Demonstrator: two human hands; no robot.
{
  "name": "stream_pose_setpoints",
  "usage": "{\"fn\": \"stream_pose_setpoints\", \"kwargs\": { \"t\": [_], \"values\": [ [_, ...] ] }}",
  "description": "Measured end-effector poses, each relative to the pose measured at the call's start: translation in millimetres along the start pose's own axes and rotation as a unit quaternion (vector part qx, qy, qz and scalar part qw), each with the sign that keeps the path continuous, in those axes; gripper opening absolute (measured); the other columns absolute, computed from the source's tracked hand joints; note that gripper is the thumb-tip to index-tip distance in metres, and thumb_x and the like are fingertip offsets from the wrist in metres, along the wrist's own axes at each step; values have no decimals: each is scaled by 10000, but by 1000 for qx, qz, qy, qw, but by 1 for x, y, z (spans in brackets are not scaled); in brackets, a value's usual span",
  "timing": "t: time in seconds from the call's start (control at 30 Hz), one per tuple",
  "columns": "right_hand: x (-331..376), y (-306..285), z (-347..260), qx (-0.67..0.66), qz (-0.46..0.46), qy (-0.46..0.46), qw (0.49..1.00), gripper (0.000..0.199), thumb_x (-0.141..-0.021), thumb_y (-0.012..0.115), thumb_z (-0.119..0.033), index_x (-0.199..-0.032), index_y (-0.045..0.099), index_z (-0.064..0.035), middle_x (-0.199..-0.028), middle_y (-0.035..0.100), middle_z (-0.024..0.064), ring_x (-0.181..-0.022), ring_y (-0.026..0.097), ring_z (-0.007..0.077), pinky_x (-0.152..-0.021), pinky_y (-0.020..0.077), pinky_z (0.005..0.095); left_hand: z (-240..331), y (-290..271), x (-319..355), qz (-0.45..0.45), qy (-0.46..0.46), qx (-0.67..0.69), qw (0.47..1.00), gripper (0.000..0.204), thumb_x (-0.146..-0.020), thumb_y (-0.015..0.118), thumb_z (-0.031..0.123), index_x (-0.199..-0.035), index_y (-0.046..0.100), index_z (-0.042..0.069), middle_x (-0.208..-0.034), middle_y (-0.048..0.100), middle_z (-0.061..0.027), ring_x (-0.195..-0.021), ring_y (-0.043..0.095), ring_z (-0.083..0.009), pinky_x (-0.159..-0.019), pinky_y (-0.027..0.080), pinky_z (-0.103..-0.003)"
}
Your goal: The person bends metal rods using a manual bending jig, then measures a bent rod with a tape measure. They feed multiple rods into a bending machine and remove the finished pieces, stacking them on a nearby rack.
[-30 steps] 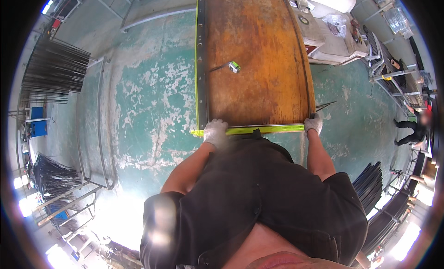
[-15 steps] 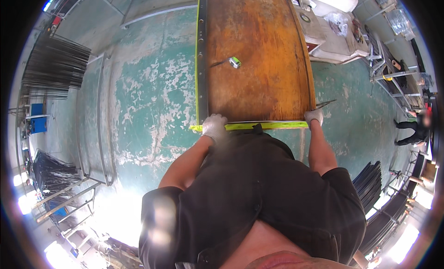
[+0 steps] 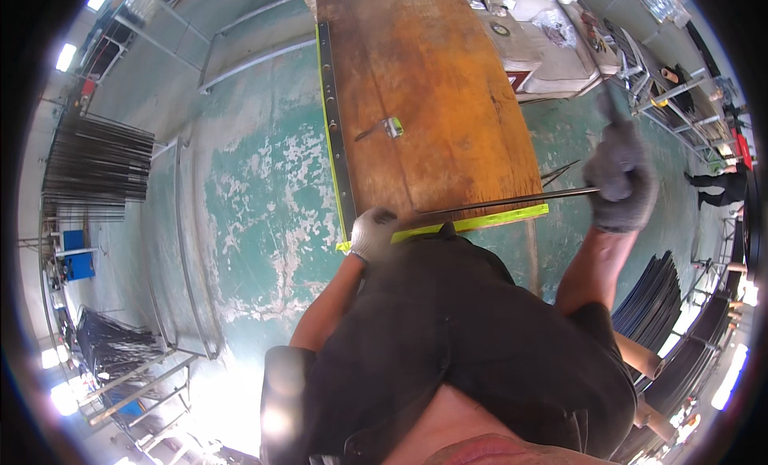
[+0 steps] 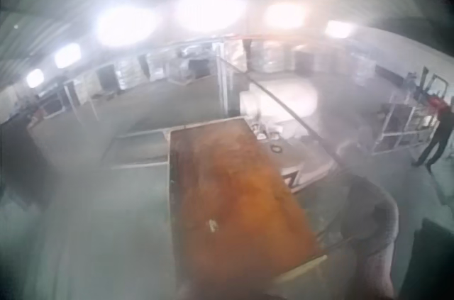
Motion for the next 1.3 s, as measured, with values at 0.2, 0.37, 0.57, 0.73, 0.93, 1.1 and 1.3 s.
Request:
{"fn": "stream_pose_setpoints", "kwargs": {
  "t": [0.2,0.37,0.57,0.73,0.93,1.1,1.3],
  "values": [
    [-10,96,-39,158,-125,-80,976,596,-1111,500,-183,-1529,344,212,-719,465,-33,-440,362,27,-378,285,212,33,-23,-8,-2,-21,177,984,178,-944,746,113,-1080,755,-2,-963,767,-63,-909,711,-132,-829,572,-309],
    [-10,107,81,446,-62,-8,893,581,-1014,668,-175,-1520,518,66,-745,585,-30,-602,493,51,-580,420,219,90,-52,-9,-63,-5,458,887,261,-1015,707,149,-1219,696,-14,-1080,746,-79,-931,704,-182,-856,566,-317],
    [27,78,284,555,-235,139,786,558,-967,740,-321,-1418,573,-37,-1063,724,242,-991,710,428,-852,555,475,105,-82,-35,-16,68,308,949,341,-1060,650,226,-1302,629,-14,-1082,722,-143,-996,708,-259,-922,583,-404],
    [46,1,332,565,-372,188,712,493,-979,722,-307,-1414,613,-102,-1105,741,200,-1014,720,403,-875,551,470,30,-46,-46,-31,-125,351,928,374,-984,682,149,-1284,600,-60,-949,716,-146,-711,692,-227,-649,578,-366],
    [54,-43,346,597,-327,230,695,342,-971,702,-266,-1272,732,-106,-1173,738,187,-1104,705,384,-976,540,458,-33,-9,-84,-30,-177,241,954,279,-917,678,79,-1170,643,-33,-815,682,-120,-564,650,-209,-521,551,-372],
    [45,-150,309,755,-53,219,616,415,-912,760,-292,-1275,743,-92,-1275,722,171,-1216,667,382,-1069,520,462,-139,-20,-116,103,-165,7,981,184,-909,641,116,-1049,667,-1,-846,713,-186,-707,725,-286,-651,590,-427],
    [73,-261,224,845,103,218,477,494,-854,825,-298,-1325,726,-186,-1467,609,127,-1365,552,389,-1135,481,488,-83,-41,-113,93,-128,-149,976,283,-907,666,223,-1115,678,32,-1081,738,-286,-1071,705,-481,-931,557,-519]
  ]
}}
Point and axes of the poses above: each hand's wrist, its own x-axis away from the middle knuckle, its own y-axis out of the palm, z = x × y, the point moved 7 cm from there along -x, towards the middle knuckle
